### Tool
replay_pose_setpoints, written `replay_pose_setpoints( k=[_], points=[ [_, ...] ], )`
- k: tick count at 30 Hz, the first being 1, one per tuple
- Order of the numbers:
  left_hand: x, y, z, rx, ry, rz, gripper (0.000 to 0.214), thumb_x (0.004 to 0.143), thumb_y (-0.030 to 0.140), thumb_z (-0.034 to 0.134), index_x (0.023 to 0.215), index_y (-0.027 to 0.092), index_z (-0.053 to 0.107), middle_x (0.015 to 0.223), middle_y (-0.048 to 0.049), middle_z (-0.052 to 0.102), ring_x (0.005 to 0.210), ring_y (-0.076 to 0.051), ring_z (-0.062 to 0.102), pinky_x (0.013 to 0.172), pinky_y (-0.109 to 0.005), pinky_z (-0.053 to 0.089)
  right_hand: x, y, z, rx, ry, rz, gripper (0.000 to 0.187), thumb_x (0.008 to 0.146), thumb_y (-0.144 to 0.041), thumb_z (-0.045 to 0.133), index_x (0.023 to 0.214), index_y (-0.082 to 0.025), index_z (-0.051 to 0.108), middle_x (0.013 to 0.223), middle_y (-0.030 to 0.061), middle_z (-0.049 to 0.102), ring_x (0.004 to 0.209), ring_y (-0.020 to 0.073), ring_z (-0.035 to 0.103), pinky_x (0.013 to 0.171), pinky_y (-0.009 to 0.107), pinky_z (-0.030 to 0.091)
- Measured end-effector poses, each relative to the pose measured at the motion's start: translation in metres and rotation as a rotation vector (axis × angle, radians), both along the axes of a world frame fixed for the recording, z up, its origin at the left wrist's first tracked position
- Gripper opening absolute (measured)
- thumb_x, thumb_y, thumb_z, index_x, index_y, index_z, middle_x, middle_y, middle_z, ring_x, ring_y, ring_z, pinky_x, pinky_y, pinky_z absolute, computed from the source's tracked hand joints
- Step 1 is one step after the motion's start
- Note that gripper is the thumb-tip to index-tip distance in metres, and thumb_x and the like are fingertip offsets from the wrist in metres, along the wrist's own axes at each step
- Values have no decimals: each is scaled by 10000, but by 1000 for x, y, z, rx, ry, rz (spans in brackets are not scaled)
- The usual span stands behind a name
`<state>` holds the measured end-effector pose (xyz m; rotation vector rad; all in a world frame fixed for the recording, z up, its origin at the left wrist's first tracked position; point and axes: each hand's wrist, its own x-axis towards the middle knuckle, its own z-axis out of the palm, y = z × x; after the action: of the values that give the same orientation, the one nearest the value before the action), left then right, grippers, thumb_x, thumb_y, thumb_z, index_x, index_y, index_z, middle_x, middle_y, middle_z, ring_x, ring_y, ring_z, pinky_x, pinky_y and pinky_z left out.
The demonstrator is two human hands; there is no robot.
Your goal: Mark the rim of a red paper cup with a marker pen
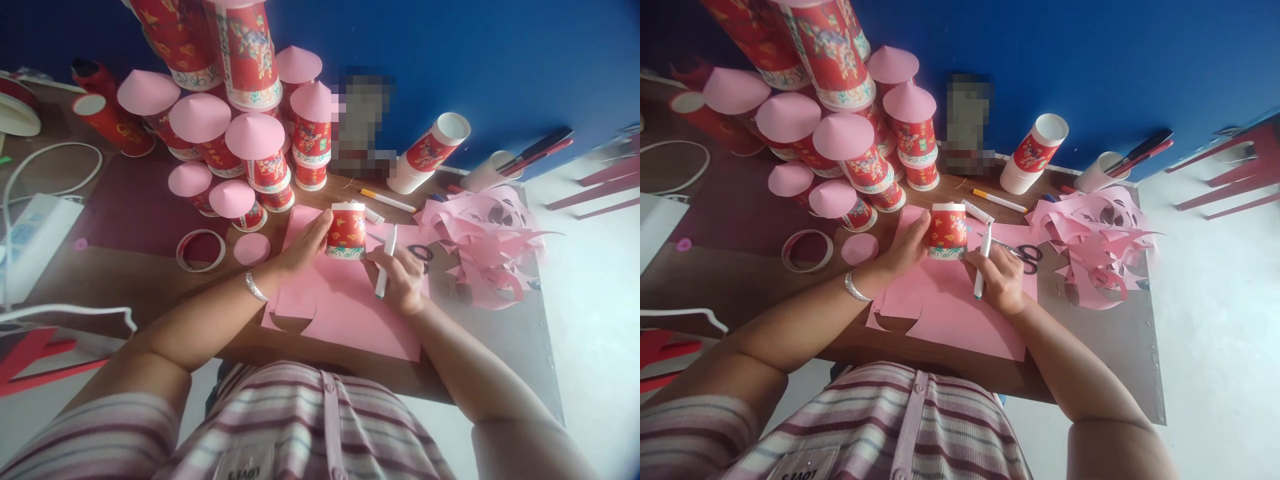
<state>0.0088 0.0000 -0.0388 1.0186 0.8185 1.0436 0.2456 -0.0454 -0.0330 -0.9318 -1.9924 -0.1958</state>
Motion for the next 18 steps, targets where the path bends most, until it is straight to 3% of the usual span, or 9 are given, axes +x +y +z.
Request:
replay_pose_setpoints(
  k=[4,7,10,12,14,16,18],
  points=[
    [-2,6,4,14,51,150,711,1071,832,752,1455,239,831,1518,-158,825,1537,-369,737,1256,-533,659,2,-1,6,-122,177,-2,103,1128,-195,761,1170,-289,753,944,12,855,744,212,816,680,325,669],
    [-6,9,12,39,127,259,625,1091,757,766,1388,214,852,1333,-150,883,1342,-333,803,1079,-470,696,4,-1,8,-226,295,-13,14,1139,-267,741,1149,-272,749,954,7,857,708,197,785,672,337,691],
    [-8,10,15,99,203,305,544,1015,754,853,1031,211,869,989,-76,868,972,-238,795,900,-385,648,5,0,8,-301,372,3,40,1115,-293,761,1121,-260,740,919,-10,827,675,183,734,671,360,706],
    [-9,11,13,138,247,294,634,983,794,870,747,217,755,728,-25,736,740,-176,672,803,-361,581,5,1,8,-329,391,-13,70,1109,-314,769,1101,-257,731,883,-22,800,666,177,726,656,358,706],
    [-9,11,10,172,267,307,738,1035,790,822,605,228,612,617,1,607,670,-151,581,807,-359,555,4,2,8,-358,414,-41,121,1125,-360,764,1076,-260,716,838,-36,772,657,173,740,636,341,699],
    [-8,11,7,178,205,316,720,1048,761,831,631,228,585,664,8,590,701,-150,586,805,-343,555,1,2,8,-411,467,-40,183,1150,-414,760,1068,-268,688,798,-49,761,642,172,763,637,335,706],
    [-7,11,5,126,79,281,553,934,727,969,862,232,734,911,-12,730,857,-169,689,817,-321,586,-2,1,7,-485,528,-10,227,1164,-449,774,1080,-275,655,779,-56,775,632,179,789,671,349,733]
  ],
)
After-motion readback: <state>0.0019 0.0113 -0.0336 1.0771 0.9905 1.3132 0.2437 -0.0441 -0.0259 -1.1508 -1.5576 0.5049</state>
